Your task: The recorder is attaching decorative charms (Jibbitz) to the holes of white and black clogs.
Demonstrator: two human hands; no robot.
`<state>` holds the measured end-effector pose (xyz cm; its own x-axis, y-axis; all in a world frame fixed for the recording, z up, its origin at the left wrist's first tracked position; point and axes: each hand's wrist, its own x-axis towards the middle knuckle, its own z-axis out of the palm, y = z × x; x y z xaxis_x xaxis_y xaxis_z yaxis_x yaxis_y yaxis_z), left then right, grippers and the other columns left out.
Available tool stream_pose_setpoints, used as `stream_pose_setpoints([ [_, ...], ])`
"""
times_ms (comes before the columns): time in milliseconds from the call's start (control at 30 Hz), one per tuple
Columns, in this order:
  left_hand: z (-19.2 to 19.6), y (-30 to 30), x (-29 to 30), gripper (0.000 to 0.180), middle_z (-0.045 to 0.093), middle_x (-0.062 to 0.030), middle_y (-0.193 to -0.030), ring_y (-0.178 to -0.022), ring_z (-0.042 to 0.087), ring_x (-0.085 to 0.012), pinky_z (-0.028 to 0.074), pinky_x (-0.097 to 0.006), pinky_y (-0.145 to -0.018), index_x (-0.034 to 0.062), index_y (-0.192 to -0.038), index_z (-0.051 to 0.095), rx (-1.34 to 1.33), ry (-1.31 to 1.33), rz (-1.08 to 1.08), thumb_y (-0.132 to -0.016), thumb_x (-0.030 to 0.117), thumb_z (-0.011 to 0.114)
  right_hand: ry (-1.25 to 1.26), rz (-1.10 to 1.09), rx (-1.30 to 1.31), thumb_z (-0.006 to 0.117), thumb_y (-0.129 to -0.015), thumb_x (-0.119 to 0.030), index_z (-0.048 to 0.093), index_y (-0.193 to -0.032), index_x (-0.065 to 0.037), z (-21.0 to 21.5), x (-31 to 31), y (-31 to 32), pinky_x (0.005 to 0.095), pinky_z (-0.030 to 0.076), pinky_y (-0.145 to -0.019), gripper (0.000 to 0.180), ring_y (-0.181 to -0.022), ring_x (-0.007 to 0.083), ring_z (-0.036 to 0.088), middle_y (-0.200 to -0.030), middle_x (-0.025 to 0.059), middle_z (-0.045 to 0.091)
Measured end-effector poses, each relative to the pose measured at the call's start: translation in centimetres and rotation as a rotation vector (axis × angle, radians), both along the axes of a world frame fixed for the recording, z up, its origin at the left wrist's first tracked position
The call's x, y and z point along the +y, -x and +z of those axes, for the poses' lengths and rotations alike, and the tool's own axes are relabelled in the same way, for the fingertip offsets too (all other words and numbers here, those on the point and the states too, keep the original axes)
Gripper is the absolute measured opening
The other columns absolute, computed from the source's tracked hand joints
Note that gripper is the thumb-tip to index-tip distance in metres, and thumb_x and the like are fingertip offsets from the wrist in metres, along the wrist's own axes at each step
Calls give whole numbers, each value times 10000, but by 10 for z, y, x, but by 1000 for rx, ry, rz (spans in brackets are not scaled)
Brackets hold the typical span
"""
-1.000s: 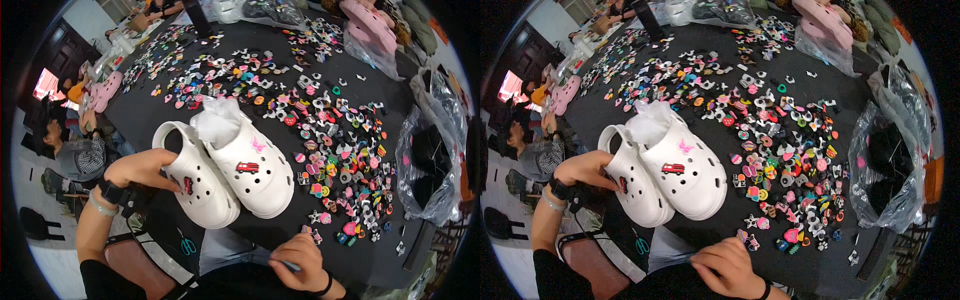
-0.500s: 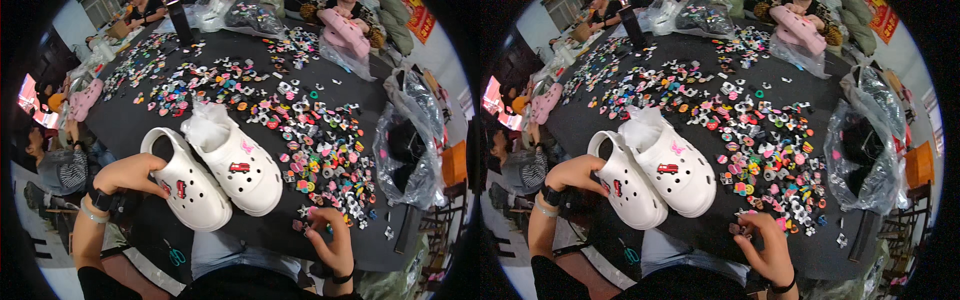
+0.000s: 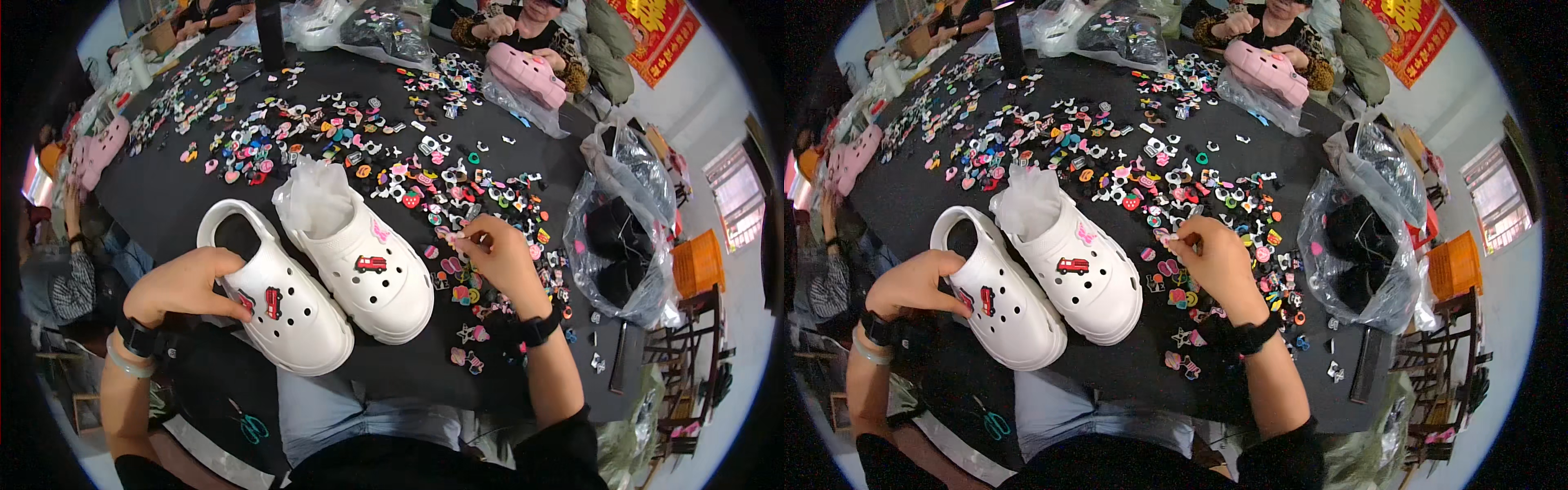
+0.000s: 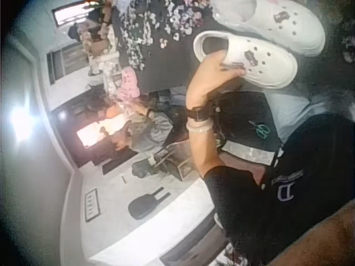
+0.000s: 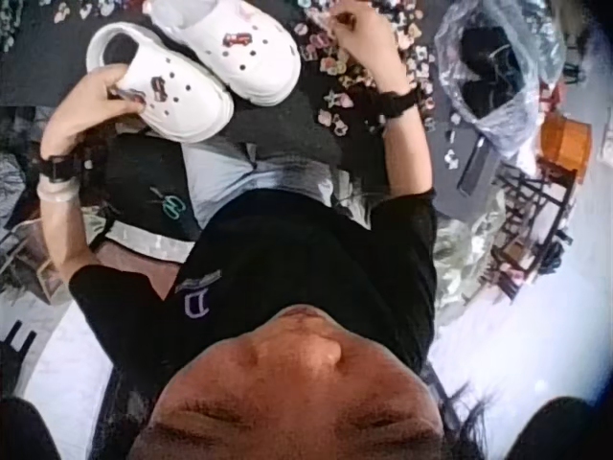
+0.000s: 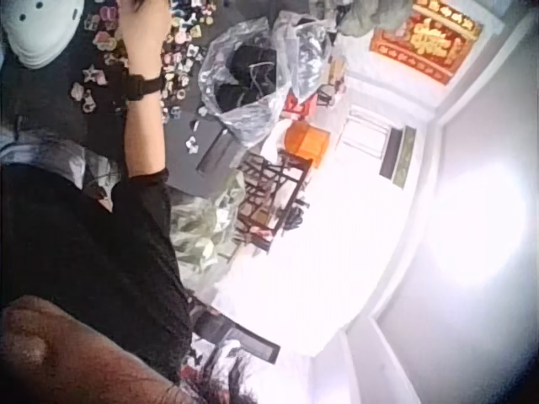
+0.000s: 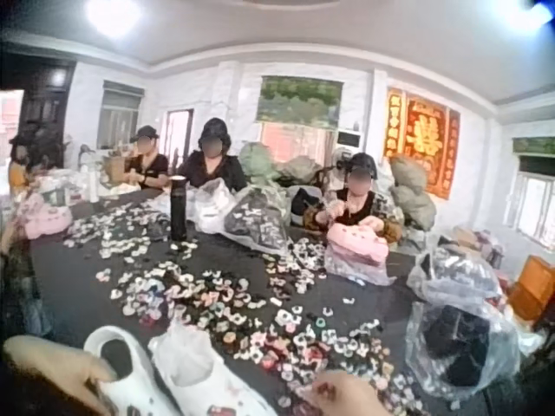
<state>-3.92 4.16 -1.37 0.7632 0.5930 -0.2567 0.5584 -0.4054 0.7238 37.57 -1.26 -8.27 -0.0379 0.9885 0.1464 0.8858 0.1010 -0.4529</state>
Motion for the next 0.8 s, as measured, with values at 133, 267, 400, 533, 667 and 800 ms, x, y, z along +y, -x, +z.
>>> stream_pose_setpoints([
  [133, -3, 0, 4, 377, 672, -165, -888, -835, 650, -294, 486, -355, -754, -25, -961, 680, -16, -38, -32, -706, 203, 840, 189, -32, 888, 680, -926, -116, 614, -951, -52, 26, -27, 3, 195, 386, -564, 96, -682, 8, 519, -866, -31, 657],
  [267, -1, 3, 7, 365, 703, -146, -921, -858, 670, -243, 500, -327, -785, -30, -980, 680, 8, 30, -40, -711, 161, 834, 369, 45, 1259, 660, -935, -101, 608, -1019, -63, 28, -59, 14, 179, 309, -505, 106, -604, 11, 449, -887, 16, 685],
  [400, 8, -6, 8, 344, 725, -122, -952, -881, 669, -170, 506, -300, -809, -38, -999, 684, 57, 184, 21, -740, 143, 820, 416, 31, 1255, 679, -929, -124, 633, -1061, -41, 16, -82, 28, 184, 383, -523, 163, -597, 28, 501, -842, 0, 670],
  [533, 8, -8, 12, 300, 728, -81, -942, -884, 647, -111, 506, -280, -802, -41, -1020, 690, 70, 248, 30, -832, 179, 769, 411, -7, 1053, 710, -907, -129, 673, -996, -18, -1, -106, 40, 202, 427, -539, 147, -640, 18, 547, -830, -29, 649],
  [667, 7, -8, 12, 331, 722, -68, -931, -862, 627, -83, 499, -264, -784, -43, -1043, 690, 113, 303, 96, -884, 246, 724, 25, 78, 320, 791, -745, -126, 703, -800, -81, -8, -119, 55, 328, 450, -626, 113, -703, 217, 589, -793, 36, 616],
  [800, 6, -9, 10, 329, 722, -77, -946, -867, 628, -94, 498, -270, -785, -45, -1047, 688, 79, 276, 48, -860, 219, 746, -87, 49, 84, 812, -707, -186, 693, -751, -105, -19, -119, 56, 390, 380, -803, 150, -889, 248, 549, -887, 28, 588],
])
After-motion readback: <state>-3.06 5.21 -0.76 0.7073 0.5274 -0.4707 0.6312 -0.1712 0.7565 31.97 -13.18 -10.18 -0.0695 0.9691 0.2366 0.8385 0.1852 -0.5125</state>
